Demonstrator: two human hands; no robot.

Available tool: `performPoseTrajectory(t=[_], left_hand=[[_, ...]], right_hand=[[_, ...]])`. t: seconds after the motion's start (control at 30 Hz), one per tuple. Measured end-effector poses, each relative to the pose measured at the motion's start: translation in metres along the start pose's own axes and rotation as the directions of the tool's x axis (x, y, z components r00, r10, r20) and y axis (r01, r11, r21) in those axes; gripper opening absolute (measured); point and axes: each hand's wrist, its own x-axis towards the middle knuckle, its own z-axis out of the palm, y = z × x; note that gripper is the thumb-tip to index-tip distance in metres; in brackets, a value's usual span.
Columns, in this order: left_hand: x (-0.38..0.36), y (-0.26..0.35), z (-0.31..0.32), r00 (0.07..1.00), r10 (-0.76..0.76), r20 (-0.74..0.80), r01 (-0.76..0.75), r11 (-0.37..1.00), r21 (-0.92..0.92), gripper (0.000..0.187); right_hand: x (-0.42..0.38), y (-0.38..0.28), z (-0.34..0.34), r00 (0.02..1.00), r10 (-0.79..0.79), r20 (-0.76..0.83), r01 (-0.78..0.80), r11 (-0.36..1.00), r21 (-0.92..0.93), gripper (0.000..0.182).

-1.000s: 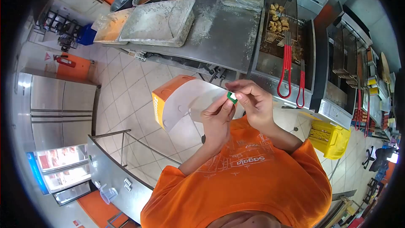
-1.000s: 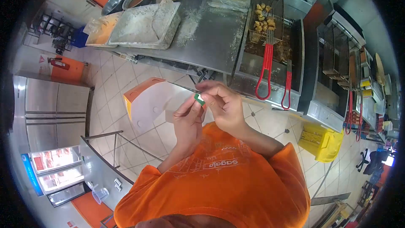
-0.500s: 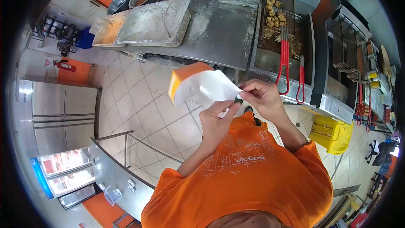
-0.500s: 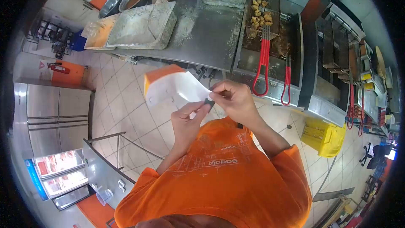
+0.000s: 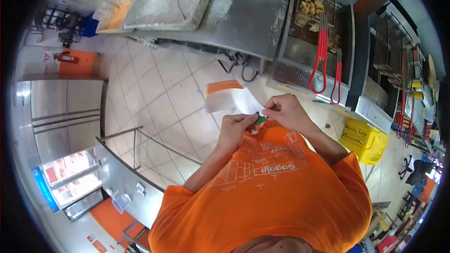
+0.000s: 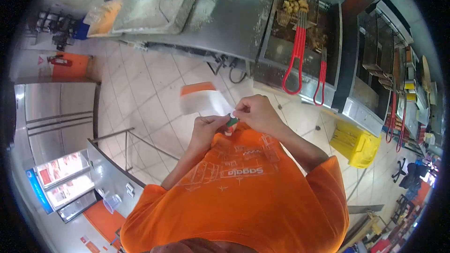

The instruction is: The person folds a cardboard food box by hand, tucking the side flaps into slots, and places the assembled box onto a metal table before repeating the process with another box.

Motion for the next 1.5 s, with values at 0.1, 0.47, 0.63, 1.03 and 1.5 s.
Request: performPoseTrajectory(t=[0.1, 0.47, 0.63, 1.03, 1.5], left_hand=[[-0.005, -0.008, 0.003, 0.990, -0.133, 0.047, 0.141, 0.958, -0.249, 0.018], [-0.017, -0.022, 0.003, 0.966, -0.193, 0.171, 0.245, 0.894, -0.376, 0.022], [-0.019, -0.032, -0.001, 0.974, -0.109, 0.197, 0.184, 0.891, -0.414, 0.023], [-0.027, -0.038, -0.006, 0.978, -0.116, 0.175, 0.183, 0.877, -0.443, 0.026], [-0.024, -0.032, 0.000, 0.992, -0.098, 0.082, 0.123, 0.901, -0.415, 0.023]], right_hand=[[-0.018, -0.017, 0.007, 0.998, -0.055, 0.006, 0.055, 0.988, -0.142, 0.014], [-0.036, -0.003, 0.016, 0.956, -0.294, 0.018, 0.289, 0.923, -0.254, 0.006], [-0.035, -0.001, 0.018, 0.931, -0.360, 0.061, 0.357, 0.862, -0.360, 0.008], [-0.033, -0.006, 0.024, 0.917, -0.374, 0.141, 0.397, 0.811, -0.429, 0.011], [-0.027, -0.006, 0.025, 0.902, -0.399, 0.166, 0.428, 0.773, -0.468, 0.010]])
